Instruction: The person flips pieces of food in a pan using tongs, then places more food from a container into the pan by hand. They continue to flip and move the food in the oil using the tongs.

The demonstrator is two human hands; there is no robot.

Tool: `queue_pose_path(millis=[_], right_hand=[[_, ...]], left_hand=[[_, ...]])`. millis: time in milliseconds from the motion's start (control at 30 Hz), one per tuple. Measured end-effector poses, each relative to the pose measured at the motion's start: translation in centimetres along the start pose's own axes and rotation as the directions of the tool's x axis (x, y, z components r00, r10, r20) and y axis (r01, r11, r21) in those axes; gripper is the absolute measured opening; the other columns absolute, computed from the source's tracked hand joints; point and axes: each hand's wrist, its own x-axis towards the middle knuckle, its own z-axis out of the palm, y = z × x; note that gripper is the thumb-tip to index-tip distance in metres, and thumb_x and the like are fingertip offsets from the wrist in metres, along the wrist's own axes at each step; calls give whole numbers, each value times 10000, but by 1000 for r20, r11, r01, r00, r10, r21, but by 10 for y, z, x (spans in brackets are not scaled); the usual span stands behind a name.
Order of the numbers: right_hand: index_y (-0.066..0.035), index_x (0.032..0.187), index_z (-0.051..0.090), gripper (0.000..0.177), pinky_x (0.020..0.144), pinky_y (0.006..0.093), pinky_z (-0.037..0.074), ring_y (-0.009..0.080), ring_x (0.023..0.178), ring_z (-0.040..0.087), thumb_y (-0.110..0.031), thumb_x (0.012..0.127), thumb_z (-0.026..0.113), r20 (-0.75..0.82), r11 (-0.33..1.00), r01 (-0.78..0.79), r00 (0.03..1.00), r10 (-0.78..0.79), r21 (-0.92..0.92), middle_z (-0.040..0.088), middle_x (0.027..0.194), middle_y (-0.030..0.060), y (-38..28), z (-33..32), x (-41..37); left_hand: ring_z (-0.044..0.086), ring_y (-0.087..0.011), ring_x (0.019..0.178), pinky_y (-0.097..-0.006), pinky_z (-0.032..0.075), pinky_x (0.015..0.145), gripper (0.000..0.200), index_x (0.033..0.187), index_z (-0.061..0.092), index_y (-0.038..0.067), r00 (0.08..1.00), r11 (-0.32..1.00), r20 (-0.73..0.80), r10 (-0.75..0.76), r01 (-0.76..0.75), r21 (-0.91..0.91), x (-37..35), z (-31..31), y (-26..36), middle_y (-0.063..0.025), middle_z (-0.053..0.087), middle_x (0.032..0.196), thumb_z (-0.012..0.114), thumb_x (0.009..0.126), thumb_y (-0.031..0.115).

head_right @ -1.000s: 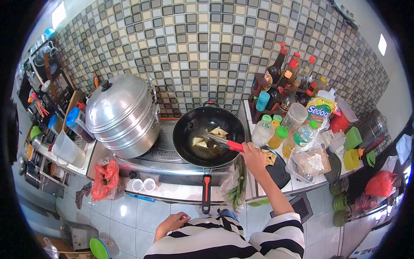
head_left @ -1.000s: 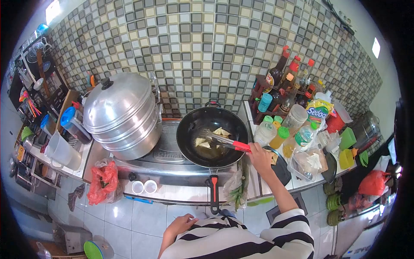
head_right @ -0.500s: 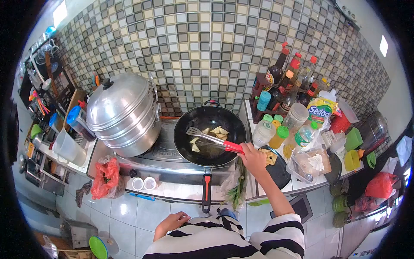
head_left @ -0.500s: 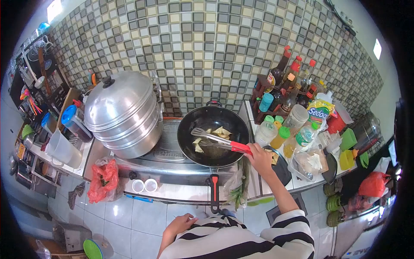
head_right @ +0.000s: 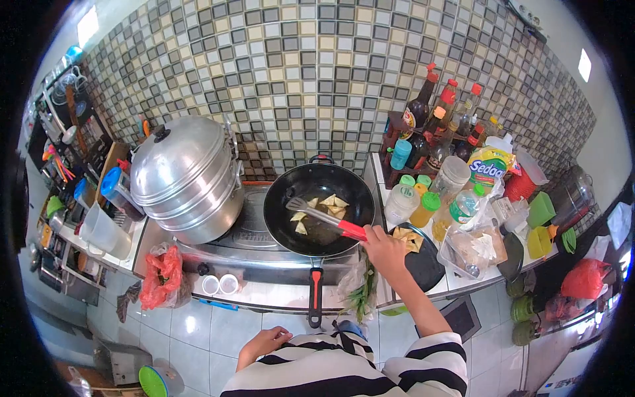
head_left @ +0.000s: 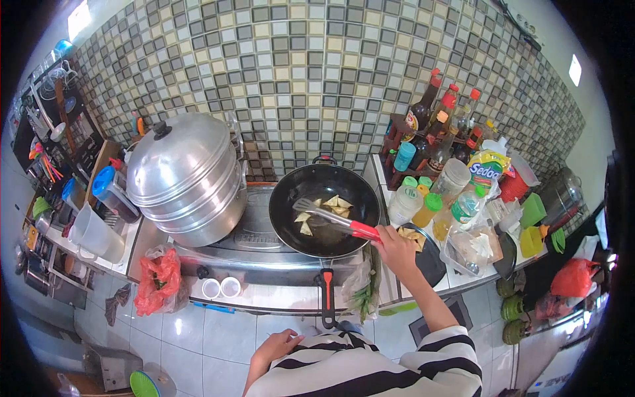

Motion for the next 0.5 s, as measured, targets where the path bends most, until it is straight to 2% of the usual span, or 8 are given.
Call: queue_pose_path(millis=[67,133,300,400,467,500], right_hand=[[-110,958,512,356,442,296,440,170,525,575,-281,680,655,2,1000,-9,1000,9,29,489,749,14,-6,1,-4],[-104,1003,527,361,485,319,449,211,588,582,-295,713,629,98,997,-30,995,22,73,521,814,24,-10,6,-8],[-114,1008,520,364,495,332,454,217,614,591,-295,712,629,152,995,-96,984,96,-9,519,822,18,-4,8,-3],[-105,968,501,352,451,332,450,203,548,587,-310,712,629,60,990,-92,993,99,-106,491,784,20,13,14,0],[-92,956,503,339,472,370,457,249,571,589,-320,732,616,-29,973,-219,976,217,-72,523,799,40,24,23,2],[-92,956,503,339,472,370,457,249,571,589,-320,732,616,-29,973,-220,975,219,-75,523,799,40,30,27,2]], left_hand=[[593,-333,825,-353,457,724,477,1016,557,24,1000,1000,9,-29,29,3,0,-1,3,-195,615,870,487,831,459],[594,-333,825,-352,457,724,477,1016,557,24,1000,1000,8,-9,9,4,4,2,-2,-197,615,867,489,830,458],[594,-334,820,-355,457,717,476,1013,559,23,1000,1000,-1,-12,12,-4,0,0,2,-196,616,856,491,830,456],[592,-339,812,-359,456,714,477,1015,559,22,1000,1000,0,-9,9,-16,-1,0,1,-194,616,848,486,832,457],[591,-342,808,-360,456,713,472,1016,559,25,1000,1000,4,-17,17,-3,1,1,-2,-193,615,844,484,834,454],[591,-342,808,-360,456,713,472,1016,559,25,1000,1000,7,-15,15,-3,1,1,-1,-193,615,844,484,834,454]])
